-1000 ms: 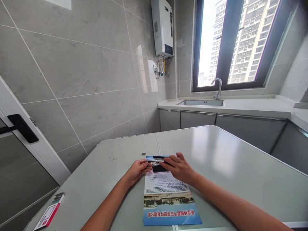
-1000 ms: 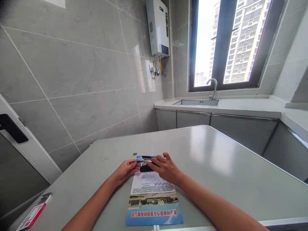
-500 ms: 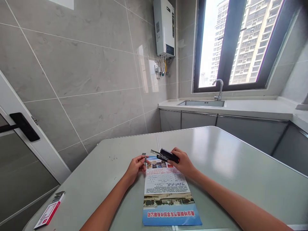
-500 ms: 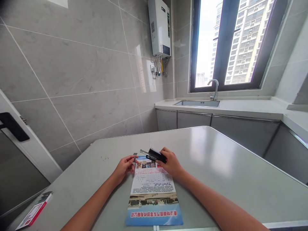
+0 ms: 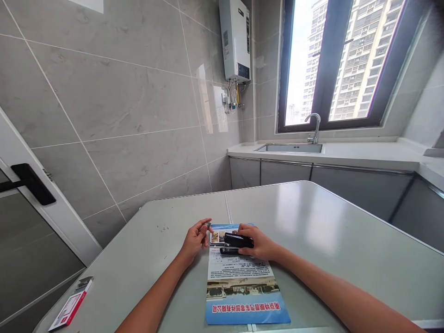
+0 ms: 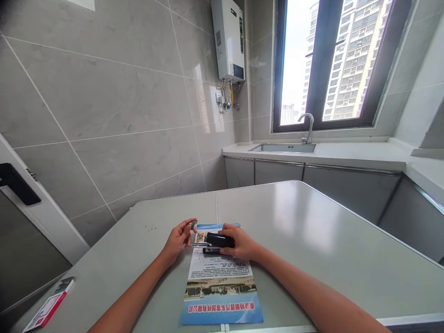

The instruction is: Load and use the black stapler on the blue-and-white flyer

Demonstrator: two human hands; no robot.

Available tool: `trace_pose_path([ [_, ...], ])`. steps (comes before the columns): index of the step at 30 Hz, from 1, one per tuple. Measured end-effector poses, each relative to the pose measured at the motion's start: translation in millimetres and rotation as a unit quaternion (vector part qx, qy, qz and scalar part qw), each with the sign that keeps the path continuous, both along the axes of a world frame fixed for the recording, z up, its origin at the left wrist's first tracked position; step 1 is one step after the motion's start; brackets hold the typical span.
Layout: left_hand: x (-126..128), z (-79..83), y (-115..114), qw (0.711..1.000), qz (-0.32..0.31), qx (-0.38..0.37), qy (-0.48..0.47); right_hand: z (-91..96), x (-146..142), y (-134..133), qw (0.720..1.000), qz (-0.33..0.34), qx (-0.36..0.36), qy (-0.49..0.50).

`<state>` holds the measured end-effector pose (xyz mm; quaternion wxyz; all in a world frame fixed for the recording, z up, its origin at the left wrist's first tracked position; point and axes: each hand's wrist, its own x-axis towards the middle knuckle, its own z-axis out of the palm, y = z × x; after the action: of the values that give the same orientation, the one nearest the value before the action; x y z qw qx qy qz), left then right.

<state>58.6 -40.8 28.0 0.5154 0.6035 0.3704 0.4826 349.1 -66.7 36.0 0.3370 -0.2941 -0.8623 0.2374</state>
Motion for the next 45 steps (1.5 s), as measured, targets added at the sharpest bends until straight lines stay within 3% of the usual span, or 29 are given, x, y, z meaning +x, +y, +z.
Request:
trace_pose_path([
  [13,0.3,-2.4,-6.3,0.996,-0.071,0.053,0.016,-3.7,4.6,5.1,0.999,0.021,0.001,-0.036],
  [18,1.6,0.6,-10.6,0.992,-0.069,0.103,-0.001,13.6,-0.1,-7.6,0.992,-0.019,0.117,-0.043],
  [23,3.8,5.8,-16.8,0.986,-0.059,0.154,0.009,22.1,-17.8,-29.6,0.964,0.033,0.235,-0.118],
  [35,10.0,6.3,-25.9,0.982,-0.069,0.166,0.05,20.2,-23.8,-31.3,0.962,0.03,0.259,-0.085],
  [37,6.2,6.5,-22.5,0.985,-0.025,0.159,0.056,23.0,-19.2,-26.3,0.966,0.003,0.254,-0.041],
  [39,-1.5,7.0,-15.3,0.975,0.065,0.173,0.121,24.5,-8.8,-15.9,0.967,-0.071,0.243,0.029],
  [41,-12.6,5.7,-3.9,0.935,0.151,0.207,0.247,23.5,7.4,-0.8,0.956,-0.167,0.222,0.094],
  [45,-33.8,-9.4,23.5,0.856,0.179,0.259,0.41,12.0,47.5,32.4,0.936,-0.295,0.167,0.095],
])
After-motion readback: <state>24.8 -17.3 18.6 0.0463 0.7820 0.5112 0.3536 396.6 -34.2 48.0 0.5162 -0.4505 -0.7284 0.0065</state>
